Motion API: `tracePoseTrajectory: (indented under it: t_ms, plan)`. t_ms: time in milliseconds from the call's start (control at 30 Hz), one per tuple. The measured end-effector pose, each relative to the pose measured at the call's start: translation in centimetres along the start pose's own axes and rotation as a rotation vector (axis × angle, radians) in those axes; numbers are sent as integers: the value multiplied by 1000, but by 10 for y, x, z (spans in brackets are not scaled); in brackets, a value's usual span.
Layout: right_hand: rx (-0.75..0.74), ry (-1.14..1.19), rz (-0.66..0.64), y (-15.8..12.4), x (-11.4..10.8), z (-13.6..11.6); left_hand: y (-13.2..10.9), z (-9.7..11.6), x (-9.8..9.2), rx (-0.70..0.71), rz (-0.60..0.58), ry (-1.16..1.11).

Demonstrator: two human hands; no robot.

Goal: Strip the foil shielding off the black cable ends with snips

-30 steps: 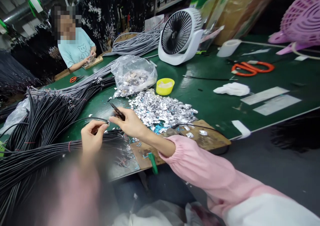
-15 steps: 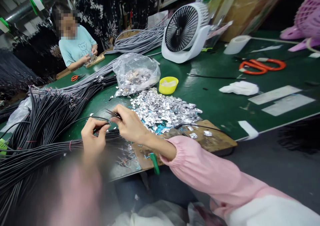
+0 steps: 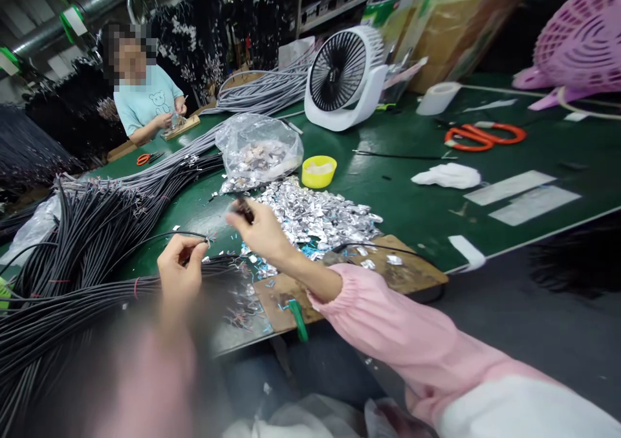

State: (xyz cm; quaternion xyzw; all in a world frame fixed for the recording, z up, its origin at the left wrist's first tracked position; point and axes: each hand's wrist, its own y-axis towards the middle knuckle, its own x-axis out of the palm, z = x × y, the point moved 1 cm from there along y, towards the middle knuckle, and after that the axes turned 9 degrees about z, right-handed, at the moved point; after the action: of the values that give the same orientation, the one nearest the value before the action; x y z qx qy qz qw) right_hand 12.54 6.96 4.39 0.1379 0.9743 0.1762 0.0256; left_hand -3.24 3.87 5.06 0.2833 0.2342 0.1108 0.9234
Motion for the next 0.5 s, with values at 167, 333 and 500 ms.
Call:
tracePoseTrajectory:
  t_ms: [167, 333, 500]
  plan:
    - [-19, 98, 2, -2, -1, 2, 1, -4, -1, 3, 0, -20]
    - [-12, 227, -121, -15, 5, -5, 1, -3, 0, 37, 6, 8]
    - [-117, 152, -79, -18, 4, -6, 0, -1, 0, 19, 1, 23]
